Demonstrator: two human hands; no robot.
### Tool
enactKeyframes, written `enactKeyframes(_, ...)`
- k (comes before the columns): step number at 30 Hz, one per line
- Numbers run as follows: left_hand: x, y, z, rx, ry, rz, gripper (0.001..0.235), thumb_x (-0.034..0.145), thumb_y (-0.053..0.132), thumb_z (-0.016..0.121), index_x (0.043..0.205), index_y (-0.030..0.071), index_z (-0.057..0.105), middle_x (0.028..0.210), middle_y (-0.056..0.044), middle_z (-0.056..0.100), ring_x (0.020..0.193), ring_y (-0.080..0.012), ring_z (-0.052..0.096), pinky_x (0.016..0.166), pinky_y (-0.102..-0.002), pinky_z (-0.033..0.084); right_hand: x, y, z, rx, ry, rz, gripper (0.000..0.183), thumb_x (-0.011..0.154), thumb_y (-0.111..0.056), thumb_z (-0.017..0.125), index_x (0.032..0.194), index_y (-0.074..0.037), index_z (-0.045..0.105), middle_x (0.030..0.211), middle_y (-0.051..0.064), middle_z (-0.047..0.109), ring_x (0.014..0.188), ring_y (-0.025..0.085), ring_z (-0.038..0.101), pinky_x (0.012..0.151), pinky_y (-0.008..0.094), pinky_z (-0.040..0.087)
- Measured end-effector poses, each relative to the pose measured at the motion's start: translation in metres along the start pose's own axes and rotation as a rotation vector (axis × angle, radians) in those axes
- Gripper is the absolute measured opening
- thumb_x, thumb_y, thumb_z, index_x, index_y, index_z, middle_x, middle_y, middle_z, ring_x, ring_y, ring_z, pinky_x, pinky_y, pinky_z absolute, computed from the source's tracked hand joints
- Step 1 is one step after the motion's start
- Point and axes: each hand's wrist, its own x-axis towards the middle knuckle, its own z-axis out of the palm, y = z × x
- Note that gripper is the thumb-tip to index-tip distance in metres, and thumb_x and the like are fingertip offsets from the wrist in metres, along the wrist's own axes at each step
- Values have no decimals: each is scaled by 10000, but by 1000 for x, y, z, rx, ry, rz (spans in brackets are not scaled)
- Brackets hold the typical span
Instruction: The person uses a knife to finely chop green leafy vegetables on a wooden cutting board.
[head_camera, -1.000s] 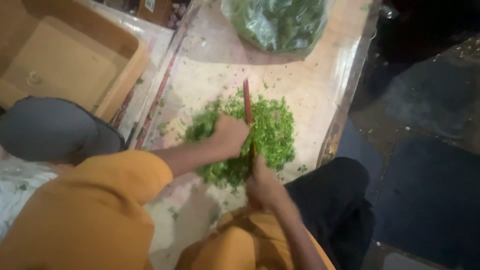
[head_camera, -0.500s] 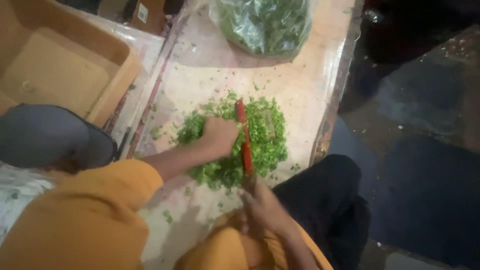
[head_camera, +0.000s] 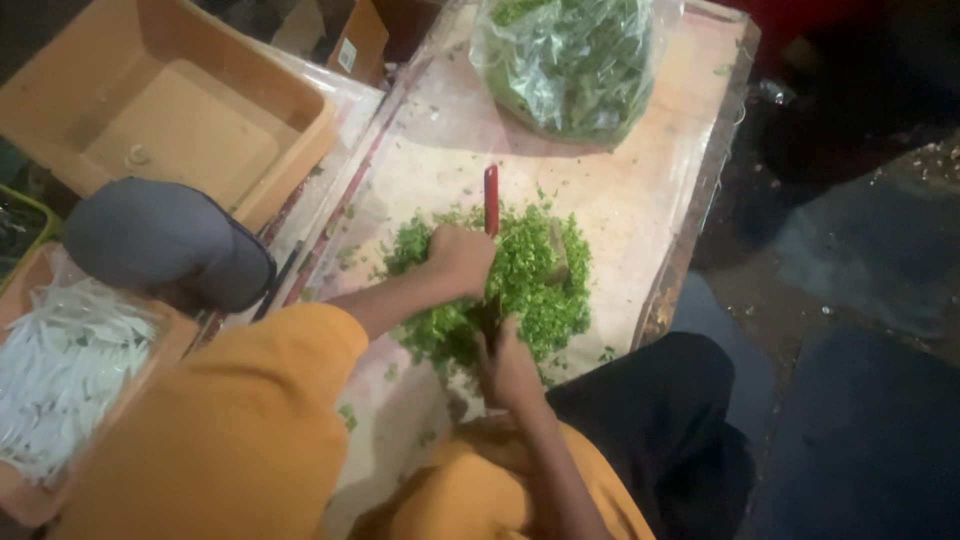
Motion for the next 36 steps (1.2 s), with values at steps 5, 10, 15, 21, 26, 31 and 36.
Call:
enactKeyframes(5, 3, 1, -1, 26, 4, -30, 379, 714, 296, 857, 1029, 101, 776, 914, -66, 767, 849, -213, 753, 673, -358, 587, -9, -14, -11, 110, 12, -56, 424, 1004, -346, 570, 1222, -13, 424, 812, 279, 701, 686, 454, 687, 624, 534, 537)
enactKeyframes(10, 18, -2, -4, 145, -68, 2, 457, 696, 353, 888, 1040, 84, 755, 874, -30, 731, 781, -182, 712, 640, -339, 585, 2, -33, -35, 251, -97, 136, 425, 987, -358, 545, 1278, -70, 430, 818, 286, 698, 632, 462, 702, 615, 520, 562)
enactKeyframes(15, 30, -19, -8, -45, -221, 9, 365, 709, 377, 841, 940, 104, 770, 861, -18, 718, 785, -159, 689, 669, -318, 562, 11, -25, -35, 48, 89, 33, 395, 1003, -365, 563, 1241, -61, 477, 914, 283, 709, 851, 509, 662, 750, 568, 523)
enactKeyframes(21, -6, -11, 23, -392, 227, -148, 398, 655, 283, 847, 956, 83, 680, 820, -130, 702, 792, -317, 692, 721, -442, 558, 27, 11, -37, 89, 209, -69, 333, 995, -335, 595, 1149, -54, 505, 940, 270, 714, 870, 503, 660, 706, 563, 519)
enactKeyframes(26, -16, -9, 31, -406, 370, -117, 425, 690, 222, 799, 1066, 65, 676, 801, -159, 703, 765, -351, 695, 723, -474, 562, 27, 9, -65, 224, 166, 143, 334, 976, -339, 573, 1168, -79, 491, 840, 232, 692, 712, 404, 716, 640, 501, 549)
enactKeyframes(31, -25, 1, 47, -480, 550, -200, 684, 539, 133, 881, 1175, 51, 643, 1082, -159, 702, 1010, -333, 669, 954, -492, 491, 27, 17, -57, 178, 287, 61, 337, 983, -331, 631, 1105, -36, 524, 816, 198, 678, 703, 364, 691, 636, 481, 527)
enactKeyframes(36, -28, 24, 67, -447, 770, -300, 838, 537, 201, 918, 1286, 27, 584, 1197, -167, 668, 1094, -322, 635, 1001, -457, 457, 21, 19, -56, 260, 291, 34, 303, 964, -309, 649, 1054, -32, 563, 741, 169, 645, 637, 336, 685, 601, 454, 527)
